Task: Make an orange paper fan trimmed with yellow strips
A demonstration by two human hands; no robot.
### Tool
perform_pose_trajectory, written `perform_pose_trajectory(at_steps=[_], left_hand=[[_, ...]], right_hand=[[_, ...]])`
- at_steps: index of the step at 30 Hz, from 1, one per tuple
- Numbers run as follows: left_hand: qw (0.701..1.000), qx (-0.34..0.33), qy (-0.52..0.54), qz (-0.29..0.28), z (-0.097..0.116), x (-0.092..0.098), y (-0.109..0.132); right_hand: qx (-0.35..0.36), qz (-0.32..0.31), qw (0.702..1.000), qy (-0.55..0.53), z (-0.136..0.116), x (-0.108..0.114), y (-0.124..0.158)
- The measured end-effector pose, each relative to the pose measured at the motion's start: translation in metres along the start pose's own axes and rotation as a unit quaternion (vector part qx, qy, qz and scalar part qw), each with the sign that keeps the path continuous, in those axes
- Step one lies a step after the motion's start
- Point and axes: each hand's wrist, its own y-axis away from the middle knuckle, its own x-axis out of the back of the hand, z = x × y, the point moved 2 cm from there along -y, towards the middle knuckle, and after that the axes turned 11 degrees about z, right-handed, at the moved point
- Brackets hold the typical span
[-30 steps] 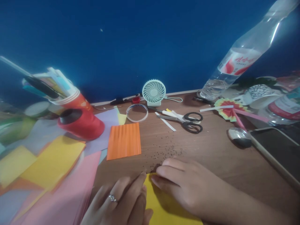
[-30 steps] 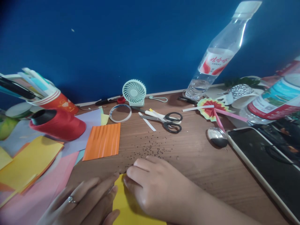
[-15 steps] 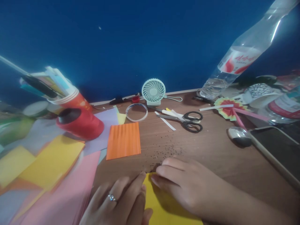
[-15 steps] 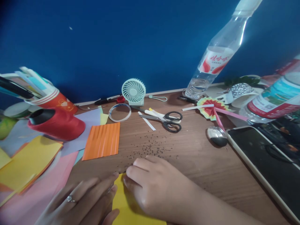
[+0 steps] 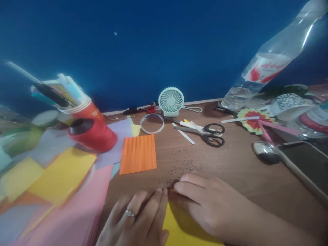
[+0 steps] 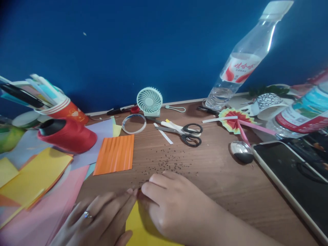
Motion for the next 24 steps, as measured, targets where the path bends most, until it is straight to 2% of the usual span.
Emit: perform_pose_trajectory(at_steps=[6, 10, 15, 22, 24], left_hand=[[0.994, 0.082, 0.053, -0.040, 0.004, 0.001, -0.010], [0.990, 0.135, 0.044, -0.018, 0.007, 0.002, -0.010], [0.996, 0.088, 0.009, 0.018, 0.010, 0.001, 0.001], [0.996, 0.030, -0.067, -0.040, -0.007, 0.011, 0.003], [0.995, 0.036, -0.087, -0.044, -0.012, 0.014, 0.000]], right_hand=[[0.001, -0.004, 1.000, -0.003, 0.000, 0.002, -0.001], [-0.001, 0.002, 1.000, 0.006, 0.000, 0.001, 0.001], [-0.001, 0.023, 1.000, 0.020, 0.001, -0.005, 0.004], [0.003, -0.003, 1.000, 0.000, 0.001, -0.001, 0.001], [-0.004, -0.007, 1.000, -0.003, 0.000, 0.001, 0.001]])
